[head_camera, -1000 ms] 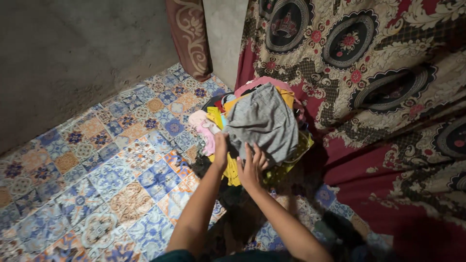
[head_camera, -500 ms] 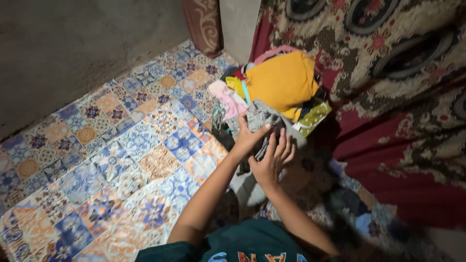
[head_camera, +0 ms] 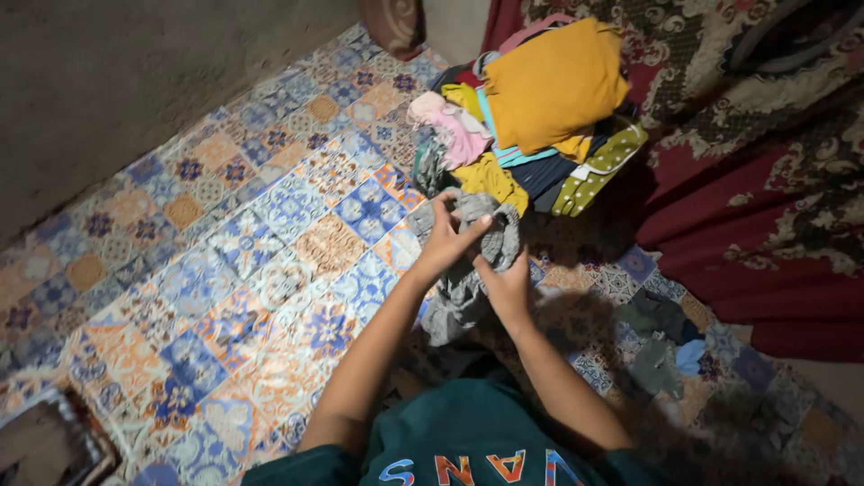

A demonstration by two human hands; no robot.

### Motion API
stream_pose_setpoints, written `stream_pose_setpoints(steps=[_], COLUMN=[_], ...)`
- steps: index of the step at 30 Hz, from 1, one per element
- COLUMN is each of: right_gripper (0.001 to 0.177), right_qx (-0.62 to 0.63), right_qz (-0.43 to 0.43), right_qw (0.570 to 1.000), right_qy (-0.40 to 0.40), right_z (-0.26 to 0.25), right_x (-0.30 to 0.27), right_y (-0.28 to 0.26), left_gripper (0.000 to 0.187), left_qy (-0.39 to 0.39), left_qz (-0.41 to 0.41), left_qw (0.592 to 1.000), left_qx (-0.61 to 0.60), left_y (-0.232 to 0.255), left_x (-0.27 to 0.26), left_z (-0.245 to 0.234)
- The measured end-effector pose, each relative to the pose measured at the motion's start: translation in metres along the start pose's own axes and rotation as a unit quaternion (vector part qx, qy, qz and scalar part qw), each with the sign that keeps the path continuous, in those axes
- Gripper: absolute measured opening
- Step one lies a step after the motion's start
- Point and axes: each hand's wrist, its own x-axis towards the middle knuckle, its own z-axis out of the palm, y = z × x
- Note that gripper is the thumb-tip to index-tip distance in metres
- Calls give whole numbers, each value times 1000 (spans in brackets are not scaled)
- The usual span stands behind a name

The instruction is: Folding various items of clothing including shirts, shorts, and pants on a low surface.

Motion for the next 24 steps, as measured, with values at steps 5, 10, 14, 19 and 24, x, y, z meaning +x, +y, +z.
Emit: stream_pose_setpoints(steps=[5,10,14,19,24], right_gripper=[54,52,52,53,47], right_qx=[20,137,180,193,343], right_qz=[14,18,8,-16,86], right_qw=[1000,990,980,967,909], right_qy=[-6,-25,-80,-165,-221], right_z=[10,18,34,69,101], right_x=[4,18,33,29,18], right_y=[-38,-71,-74,-107,-105], left_gripper=[74,83,88,106,119], left_qy=[-47,-83,-4,37,79], left_qz=[14,36,48,98,133], left_qw=[999,995,984,972,926], left_qx=[3,51,172,212,344], left_y=[33,91,117,164,213], left_x=[-25,-48,-53,-87,-130], left_z=[-27,-22,-19,-30,-61])
